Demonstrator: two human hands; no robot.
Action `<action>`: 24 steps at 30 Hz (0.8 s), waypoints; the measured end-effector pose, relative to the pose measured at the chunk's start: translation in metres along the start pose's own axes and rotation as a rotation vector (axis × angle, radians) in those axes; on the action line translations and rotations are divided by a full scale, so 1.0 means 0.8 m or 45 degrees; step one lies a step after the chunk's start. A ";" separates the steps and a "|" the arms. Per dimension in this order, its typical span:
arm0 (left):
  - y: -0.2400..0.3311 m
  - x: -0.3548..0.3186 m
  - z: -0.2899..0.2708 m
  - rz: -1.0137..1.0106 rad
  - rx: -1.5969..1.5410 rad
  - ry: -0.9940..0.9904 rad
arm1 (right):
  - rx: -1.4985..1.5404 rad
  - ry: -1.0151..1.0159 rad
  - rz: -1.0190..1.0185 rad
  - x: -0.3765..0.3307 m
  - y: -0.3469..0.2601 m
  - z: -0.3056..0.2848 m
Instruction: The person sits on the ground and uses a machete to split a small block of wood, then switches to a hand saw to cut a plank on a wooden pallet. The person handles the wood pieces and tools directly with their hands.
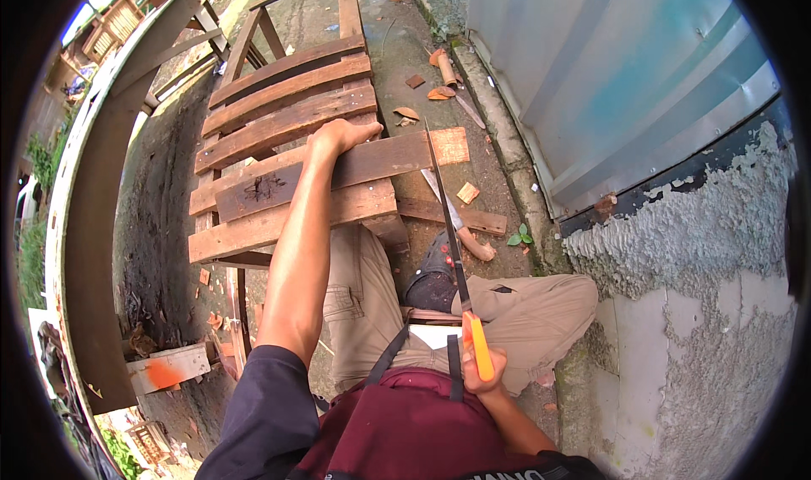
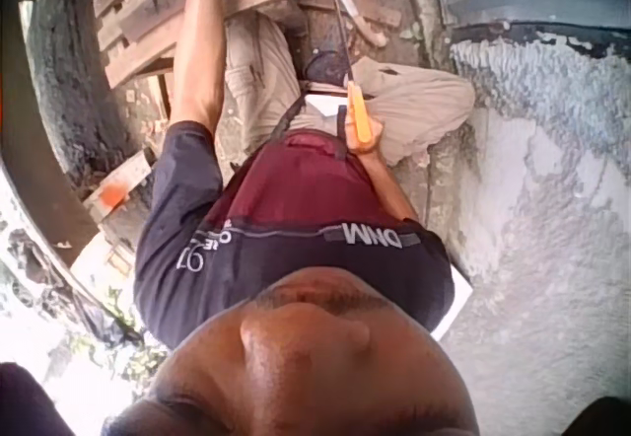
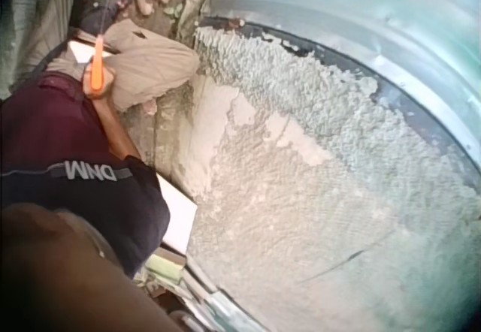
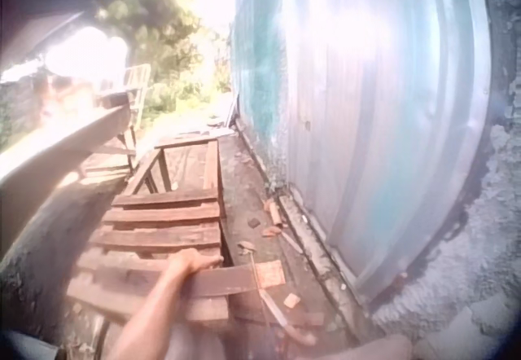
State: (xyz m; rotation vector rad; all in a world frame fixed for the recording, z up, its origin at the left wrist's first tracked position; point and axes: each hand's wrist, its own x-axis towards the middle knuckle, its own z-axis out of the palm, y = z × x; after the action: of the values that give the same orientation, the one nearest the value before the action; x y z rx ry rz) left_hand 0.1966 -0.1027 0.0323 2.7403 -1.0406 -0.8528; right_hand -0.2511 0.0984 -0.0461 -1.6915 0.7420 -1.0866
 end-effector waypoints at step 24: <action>0.005 0.011 -0.003 0.074 -0.020 -0.041 | -0.027 0.105 0.001 0.226 0.015 0.087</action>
State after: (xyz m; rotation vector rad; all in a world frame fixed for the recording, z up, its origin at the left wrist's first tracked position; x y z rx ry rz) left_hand 0.2009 -0.1112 0.0311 2.6778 -1.1085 -0.8950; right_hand -0.1125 -0.0319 -0.0089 -1.6720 0.8094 -1.1573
